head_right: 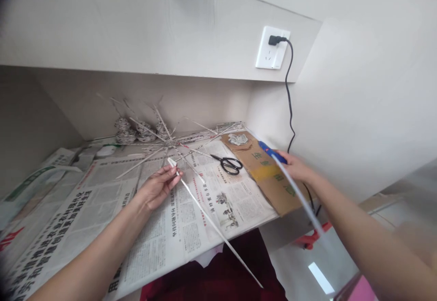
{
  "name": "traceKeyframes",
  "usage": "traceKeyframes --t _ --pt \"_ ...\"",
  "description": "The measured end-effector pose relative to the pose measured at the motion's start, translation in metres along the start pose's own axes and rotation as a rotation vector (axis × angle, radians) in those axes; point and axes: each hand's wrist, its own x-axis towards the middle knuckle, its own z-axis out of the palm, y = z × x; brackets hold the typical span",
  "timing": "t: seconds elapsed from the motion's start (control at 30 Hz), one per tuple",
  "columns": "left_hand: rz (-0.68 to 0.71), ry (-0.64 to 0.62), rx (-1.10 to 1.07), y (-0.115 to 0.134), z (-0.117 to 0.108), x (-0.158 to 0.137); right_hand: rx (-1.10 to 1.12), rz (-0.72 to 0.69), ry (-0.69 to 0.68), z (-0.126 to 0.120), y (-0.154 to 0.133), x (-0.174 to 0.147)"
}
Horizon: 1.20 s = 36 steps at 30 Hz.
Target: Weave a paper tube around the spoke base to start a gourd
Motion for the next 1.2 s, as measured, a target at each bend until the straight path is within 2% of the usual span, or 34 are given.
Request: traceKeyframes --t 0.1,0.17,0.37,0.53,0.7,0.97,1.2 --pt "-0.007 -0.019 0.002 0.000 0.001 -0.002 0.343 0.132 0.015 0.001 -0.026 -0.014" --pt "-0.018 -0.032 0.003 0.000 0.004 -0.005 0.501 0.150 -0.053 0.010 -0.052 -0.027" --pt "-0.041 -0.050 0.002 0.000 0.013 -0.014 0.735 0.165 -0.209 0.052 -0.119 -0.059" --pt "-0.031 -0.094 0.058 -0.002 0.016 -0.021 0.683 0.076 -0.300 0.080 -0.146 -0.059" --pt "0.037 -0.143 0.080 -0.004 0.016 -0.021 0.617 -0.031 -0.372 0.103 -0.159 -0.053" --pt "0.076 -0.161 0.097 -0.006 0.018 -0.022 0.323 -0.019 -0.305 0.124 -0.162 -0.056" --pt "0.079 -0.153 0.106 -0.007 0.018 -0.021 0.220 -0.087 -0.240 0.134 -0.156 -0.054"
